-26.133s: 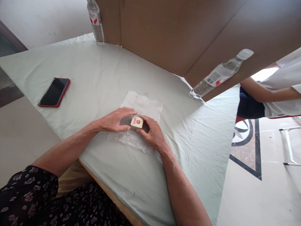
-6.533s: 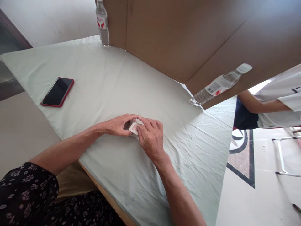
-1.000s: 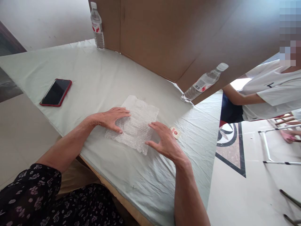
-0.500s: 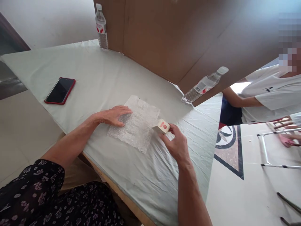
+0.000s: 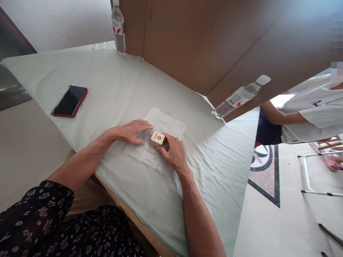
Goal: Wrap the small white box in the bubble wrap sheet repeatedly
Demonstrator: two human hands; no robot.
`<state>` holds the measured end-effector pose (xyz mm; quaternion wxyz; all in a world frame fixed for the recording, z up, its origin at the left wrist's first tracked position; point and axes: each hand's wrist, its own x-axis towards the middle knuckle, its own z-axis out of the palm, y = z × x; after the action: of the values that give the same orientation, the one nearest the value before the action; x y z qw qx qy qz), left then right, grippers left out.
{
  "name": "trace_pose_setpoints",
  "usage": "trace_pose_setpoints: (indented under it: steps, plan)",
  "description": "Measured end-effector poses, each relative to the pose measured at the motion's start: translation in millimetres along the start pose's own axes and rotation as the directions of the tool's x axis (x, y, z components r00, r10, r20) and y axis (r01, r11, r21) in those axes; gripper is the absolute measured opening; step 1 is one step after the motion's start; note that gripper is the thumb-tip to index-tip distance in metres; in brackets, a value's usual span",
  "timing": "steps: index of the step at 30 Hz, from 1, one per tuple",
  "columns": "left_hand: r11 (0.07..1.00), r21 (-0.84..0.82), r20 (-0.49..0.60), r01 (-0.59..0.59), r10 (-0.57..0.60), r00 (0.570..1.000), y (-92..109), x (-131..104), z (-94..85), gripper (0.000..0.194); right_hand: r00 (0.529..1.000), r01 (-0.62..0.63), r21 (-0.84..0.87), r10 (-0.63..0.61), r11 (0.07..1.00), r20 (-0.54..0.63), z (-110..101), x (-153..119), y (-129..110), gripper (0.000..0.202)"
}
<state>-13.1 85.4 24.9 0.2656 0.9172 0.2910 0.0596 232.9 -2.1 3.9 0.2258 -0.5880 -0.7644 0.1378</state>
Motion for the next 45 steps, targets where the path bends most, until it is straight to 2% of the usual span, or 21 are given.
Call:
trace_pose_setpoints:
  steps: [5,7,9,12,15,17,19,22,26,29,33,37,40,45]
  plan:
    - [1.0,0.004,0.007,-0.003,0.003,1.0,1,0,-1.2,0.074,1.0,-0.006,-0.012,0.006,1.0,-0.02,-2,-3,-6,0.052]
    - [1.0,0.01,0.011,0.0,0.0,1.0,2,0,-2.1,0.072,0.998,-0.005,0.007,0.005,1.0,-0.056,-9,-10,-14,0.056]
    - [1.0,0.017,0.01,0.004,-0.004,1.0,3,0,-2.4,0.069,0.996,0.045,-0.014,-0.046,0.999,-0.082,-17,-22,-24,0.052]
    - [1.0,0.025,-0.022,0.003,-0.003,1.0,2,2,-0.5,0.065,0.972,0.233,-0.097,-0.232,0.968,0.027,-25,-44,-41,0.042]
    - [1.0,0.017,-0.074,0.004,-0.003,0.997,2,3,2.9,0.06,0.945,0.318,-0.214,-0.291,0.924,0.147,-18,-59,-51,0.024]
    - [1.0,-0.002,-0.11,0.013,-0.013,0.994,4,4,3.7,0.057,0.951,0.307,-0.276,-0.286,0.911,0.115,-11,-62,-53,0.015]
    - [0.998,-0.052,-0.149,0.03,-0.037,0.988,8,3,1.8,0.053,0.959,0.277,-0.291,-0.281,0.916,0.029,-8,-59,-52,0.021]
    - [0.978,-0.206,-0.177,0.03,-0.068,0.982,16,-2,-5.8,0.052,0.968,0.207,-0.271,-0.236,0.94,-0.08,-14,-47,-51,0.021]
    - [0.923,-0.382,-0.2,-0.044,-0.035,0.979,22,-6,-12.8,0.059,0.979,0.099,-0.245,-0.138,0.964,-0.147,-30,-25,-48,0.018]
    - [0.946,-0.311,-0.27,-0.09,0.003,0.963,22,-2,-7.7,0.058,0.981,0.02,-0.144,-0.047,0.989,-0.187,-33,-11,-41,0.016]
    - [0.983,-0.182,-0.404,-0.021,-0.056,0.913,25,7,5.8,0.029,0.969,-0.086,0.143,0.116,0.986,-0.216,-24,2,-29,0.016]
    - [0.97,-0.244,-0.497,0.007,-0.132,0.857,34,10,11.8,0.013,0.959,-0.142,0.368,0.22,0.919,-0.178,-12,7,-22,0.018]
    - [0.93,-0.366,-0.481,-0.005,-0.185,0.857,39,10,12.7,0.01,0.95,-0.14,0.432,0.243,0.891,-0.194,-6,9,-20,0.017]
    - [0.846,-0.533,-0.397,0.018,-0.269,0.878,43,12,15.7,0.011,0.945,-0.13,0.439,0.245,0.889,-0.216,-3,7,-19,0.017]
